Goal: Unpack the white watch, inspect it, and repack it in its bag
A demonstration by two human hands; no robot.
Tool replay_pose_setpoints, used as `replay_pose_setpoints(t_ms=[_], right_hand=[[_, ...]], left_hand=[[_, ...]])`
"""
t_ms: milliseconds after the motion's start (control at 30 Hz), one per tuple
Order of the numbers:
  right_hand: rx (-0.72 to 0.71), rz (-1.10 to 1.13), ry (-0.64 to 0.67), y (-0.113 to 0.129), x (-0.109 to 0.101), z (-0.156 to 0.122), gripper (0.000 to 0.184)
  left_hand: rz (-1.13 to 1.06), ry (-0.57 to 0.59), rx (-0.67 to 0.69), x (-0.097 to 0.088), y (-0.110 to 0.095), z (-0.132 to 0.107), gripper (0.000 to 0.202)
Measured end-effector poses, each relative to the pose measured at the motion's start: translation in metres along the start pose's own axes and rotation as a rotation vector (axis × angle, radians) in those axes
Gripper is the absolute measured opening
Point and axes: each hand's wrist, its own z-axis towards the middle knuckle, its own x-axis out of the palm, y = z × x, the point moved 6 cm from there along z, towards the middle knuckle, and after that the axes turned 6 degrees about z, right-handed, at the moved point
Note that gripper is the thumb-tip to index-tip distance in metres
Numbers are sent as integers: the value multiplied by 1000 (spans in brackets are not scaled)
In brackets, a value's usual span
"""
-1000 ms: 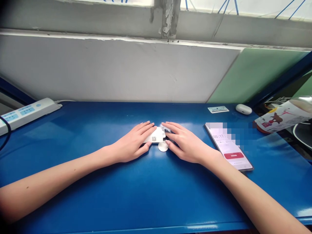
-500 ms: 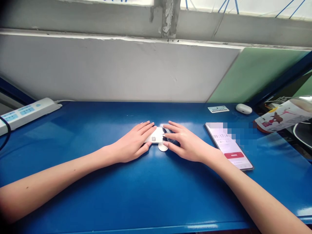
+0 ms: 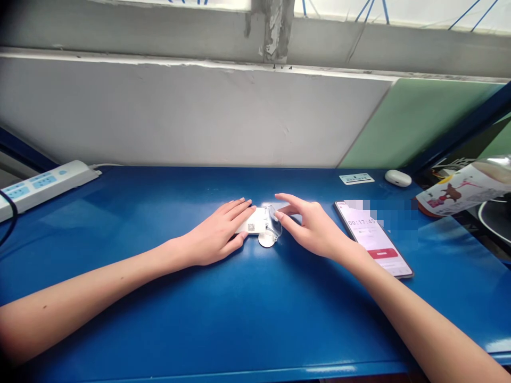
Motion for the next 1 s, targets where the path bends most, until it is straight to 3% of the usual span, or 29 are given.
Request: replay_pose_setpoints(t_ms=[133, 267, 400, 667, 1000], right_hand=[[28, 181, 8, 3, 1, 0, 42], [-23, 178, 49, 9, 7, -2, 36], [-67, 211, 45, 10, 9, -3, 42], [-244, -47, 73, 15, 17, -6, 34], [-272, -176, 83, 12, 21, -7, 35]], left_hand=[[3, -12, 0, -1, -1, 0, 56], [-11, -6, -3, -1, 0, 1, 58], [-6, -3, 0, 0, 0, 1, 58], [-9, -29, 8, 0, 0, 0, 57], [-6, -30, 9, 0, 1, 0, 56]])
